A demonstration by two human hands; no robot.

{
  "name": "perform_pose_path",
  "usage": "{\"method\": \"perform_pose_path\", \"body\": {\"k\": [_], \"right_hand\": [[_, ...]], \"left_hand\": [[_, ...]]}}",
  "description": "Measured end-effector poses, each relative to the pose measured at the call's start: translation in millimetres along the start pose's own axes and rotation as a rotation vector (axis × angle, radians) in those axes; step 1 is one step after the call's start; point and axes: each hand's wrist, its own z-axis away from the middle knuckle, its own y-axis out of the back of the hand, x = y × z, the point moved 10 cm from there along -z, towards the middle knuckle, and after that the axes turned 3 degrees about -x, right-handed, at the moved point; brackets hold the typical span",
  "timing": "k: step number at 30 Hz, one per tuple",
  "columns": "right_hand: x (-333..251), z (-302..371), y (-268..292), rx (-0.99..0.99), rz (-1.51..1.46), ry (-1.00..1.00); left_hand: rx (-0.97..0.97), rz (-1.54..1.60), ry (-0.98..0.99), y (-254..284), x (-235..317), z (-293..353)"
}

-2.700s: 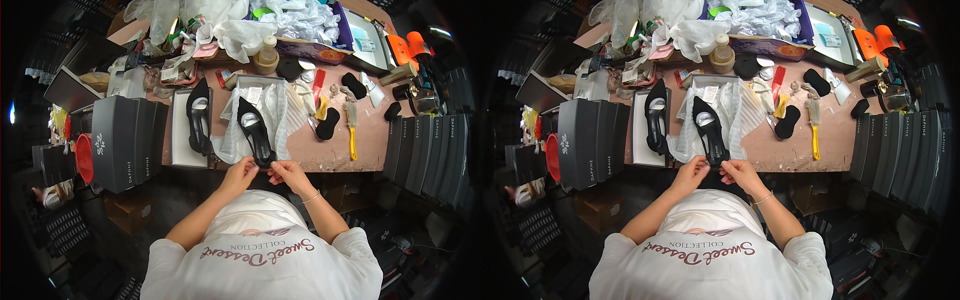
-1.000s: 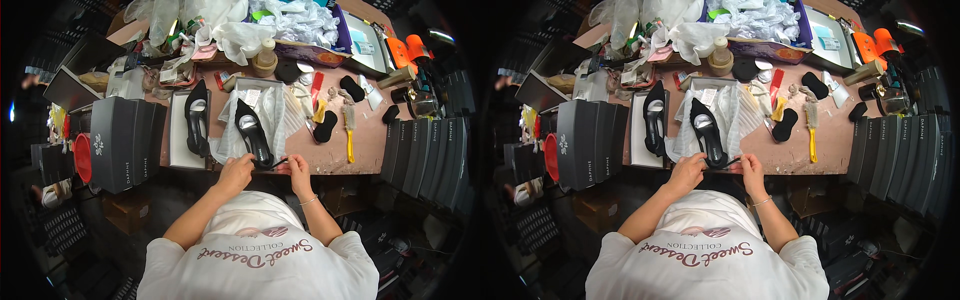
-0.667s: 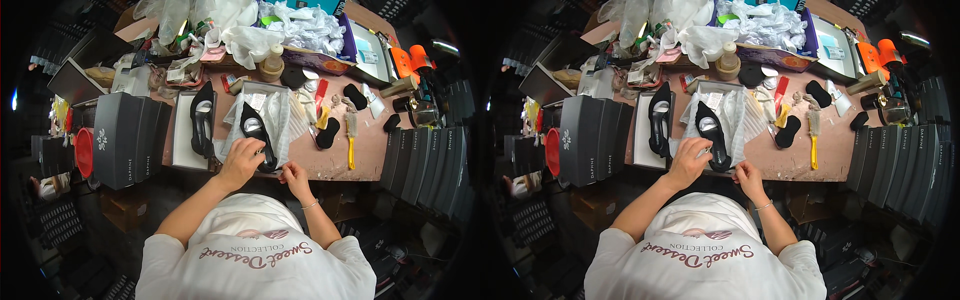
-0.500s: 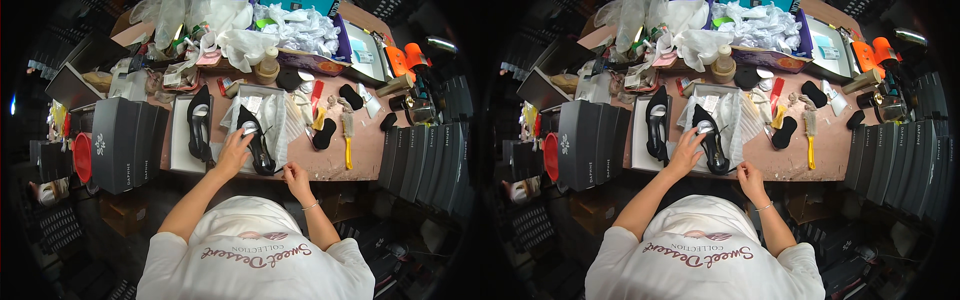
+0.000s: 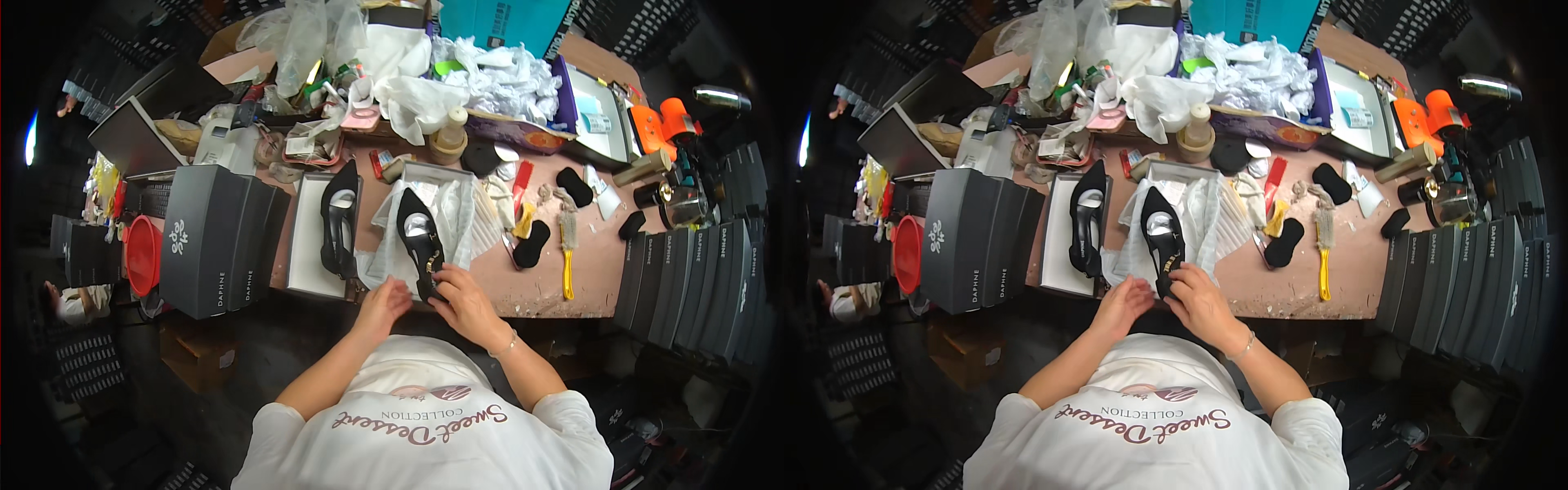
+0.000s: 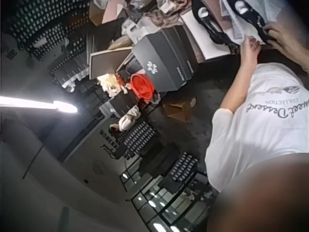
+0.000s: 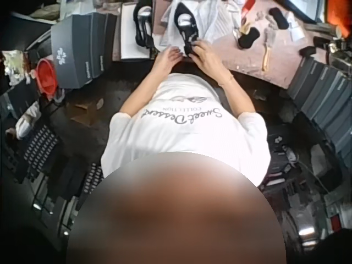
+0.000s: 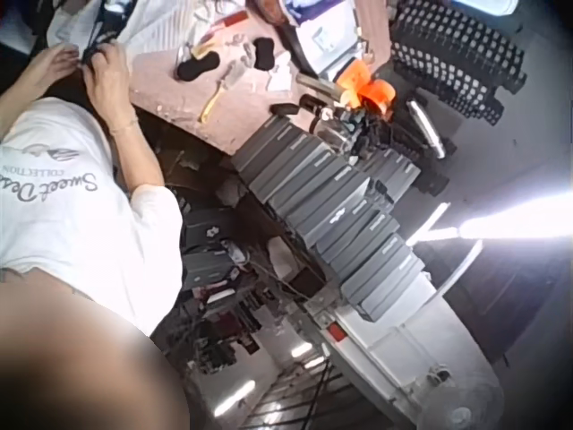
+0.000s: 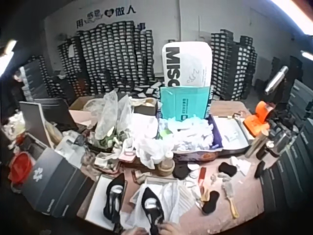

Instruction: Inspect, brush clean, and pack a pair of high-heeled shoes into protective bags and a shoebox.

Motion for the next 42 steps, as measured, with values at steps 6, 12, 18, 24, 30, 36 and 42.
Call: {"method": "perform_pose_path", "body": {"k": [6,12,18,24,30,36,42], "right_hand": [[-69.1,12.7,11.1,0.035,0.133,0.364],[-53.8,11.2,14.6,-0.122,-0.023,0.231],[-25.8,-18.2,12.9,0.005,-0.072,-0.184],[-33.7,-22.6,17.7,0.28,-0.133,-0.056],[-107.3,4.6,-8.8,0.07,0.141,0.53],[-107.2,8.6,-34.3,-0.047,0.171,0.488],[-98.4,5.3,-24.3,0.049,0.182,0.434]], "left_hand": [[-0.641,0.671,0.309,-104.8,22.3,47.1],[-0.572,0.772,0.138,-86.4,10.8,37.6],[-0.49,0.778,0.037,-74.2,9.6,22.0],[-0.474,0.872,-0.046,-70.3,30.4,16.7],[-0.552,0.691,-0.065,-58.5,31.8,11.9],[-0.557,0.718,-0.117,-58.9,36.7,9.1],[-0.641,0.723,-0.218,-58.2,51.4,4.4]]}}
